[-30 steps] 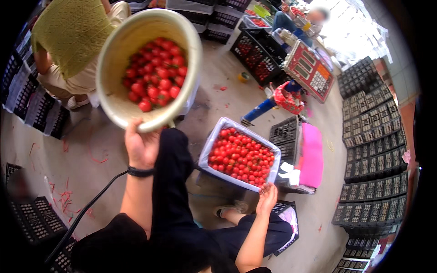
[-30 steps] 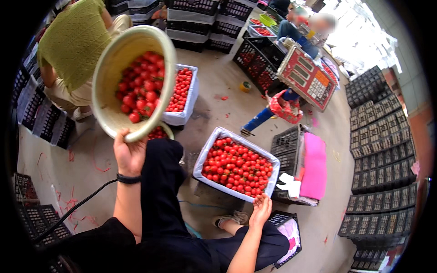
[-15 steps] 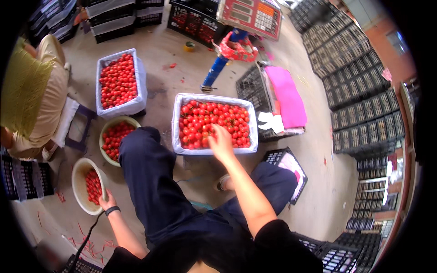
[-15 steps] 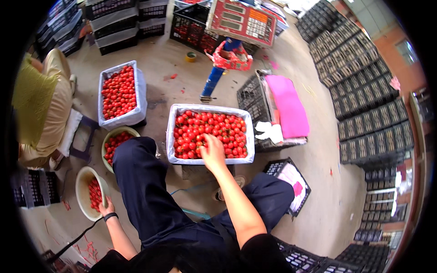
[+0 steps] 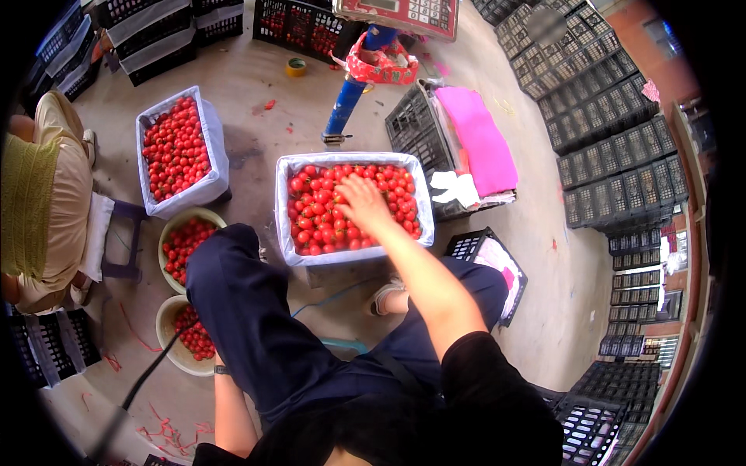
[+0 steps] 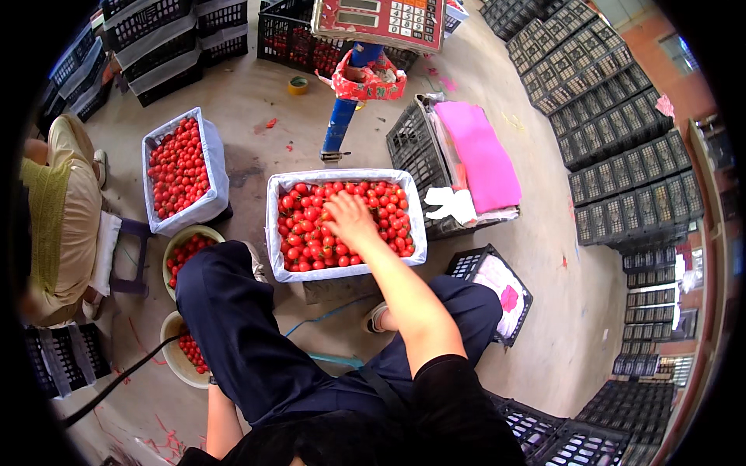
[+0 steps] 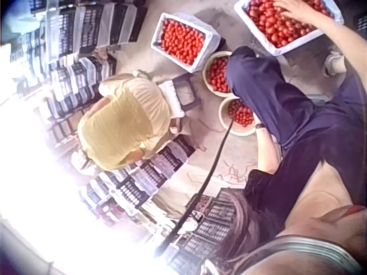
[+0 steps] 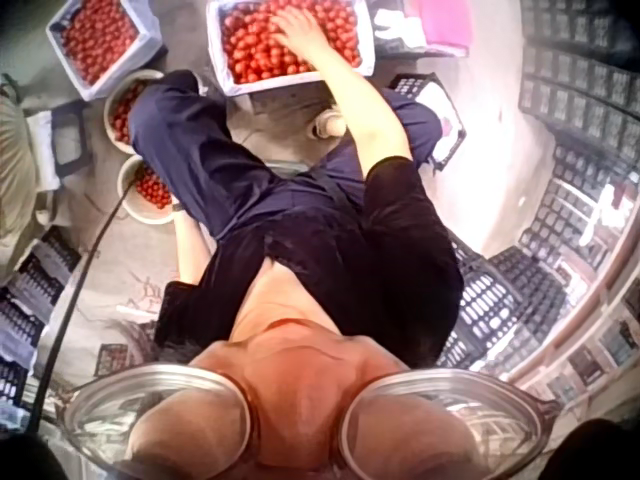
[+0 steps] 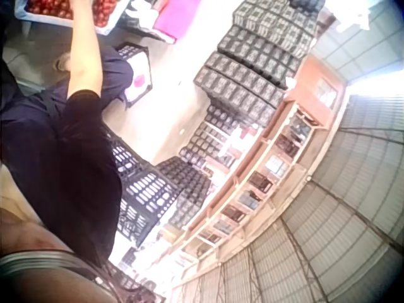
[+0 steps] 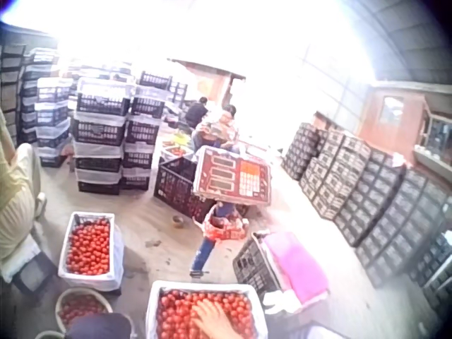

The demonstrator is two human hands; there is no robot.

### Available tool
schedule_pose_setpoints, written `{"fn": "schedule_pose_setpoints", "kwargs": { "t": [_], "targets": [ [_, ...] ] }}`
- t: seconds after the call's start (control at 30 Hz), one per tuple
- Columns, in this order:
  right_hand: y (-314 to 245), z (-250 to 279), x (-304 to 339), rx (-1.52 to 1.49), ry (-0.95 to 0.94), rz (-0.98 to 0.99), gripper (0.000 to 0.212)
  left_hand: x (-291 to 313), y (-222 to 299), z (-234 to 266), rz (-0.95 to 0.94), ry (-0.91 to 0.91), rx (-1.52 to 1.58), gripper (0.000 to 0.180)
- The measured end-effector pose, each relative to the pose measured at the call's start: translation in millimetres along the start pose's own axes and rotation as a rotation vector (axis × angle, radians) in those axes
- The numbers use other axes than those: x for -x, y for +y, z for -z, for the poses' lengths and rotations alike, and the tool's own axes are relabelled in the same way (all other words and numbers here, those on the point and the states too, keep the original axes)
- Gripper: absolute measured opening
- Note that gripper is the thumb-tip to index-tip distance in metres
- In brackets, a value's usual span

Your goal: The person sorts tomatoes from large containers into smaller crates lined with paper, then covers the top with a pink foam sheet and secures the liner.

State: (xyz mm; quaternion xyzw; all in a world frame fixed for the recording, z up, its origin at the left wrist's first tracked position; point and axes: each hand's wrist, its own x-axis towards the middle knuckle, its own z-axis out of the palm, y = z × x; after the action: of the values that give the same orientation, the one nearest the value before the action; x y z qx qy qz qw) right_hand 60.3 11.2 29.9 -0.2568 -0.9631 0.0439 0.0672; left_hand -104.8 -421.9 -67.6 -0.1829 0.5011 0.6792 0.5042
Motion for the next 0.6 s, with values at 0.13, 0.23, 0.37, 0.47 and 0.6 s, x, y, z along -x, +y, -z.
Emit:
{"fn": "schedule_pose_setpoints", "kwargs": {
  "t": [0.13,0.23,0.37,0.47,0.6],
  "targets": [
    [39,21,11,-0.032,0.040,-0.123,0.043,47,60,-65,-0.106,-0.068,0.060,0.030],
    [73,26,27,-0.207,0.077,-0.262,0.041,76,92,-118,-0.339,-0.051,-0.045,0.032],
    [97,26,48,-0.184,0.037,-0.264,0.044,129,116,-207,-0.929,-0.031,-0.475,0.031],
    [98,22,57,-0.290,0.083,-0.326,0.043,143,121,-264,-1.169,-0.290,-0.706,0.032],
    [118,31,63,-0.422,0.145,-0.423,0.026,130,123,-350,-1.065,-0.787,-1.290,0.026]
  ]
}}
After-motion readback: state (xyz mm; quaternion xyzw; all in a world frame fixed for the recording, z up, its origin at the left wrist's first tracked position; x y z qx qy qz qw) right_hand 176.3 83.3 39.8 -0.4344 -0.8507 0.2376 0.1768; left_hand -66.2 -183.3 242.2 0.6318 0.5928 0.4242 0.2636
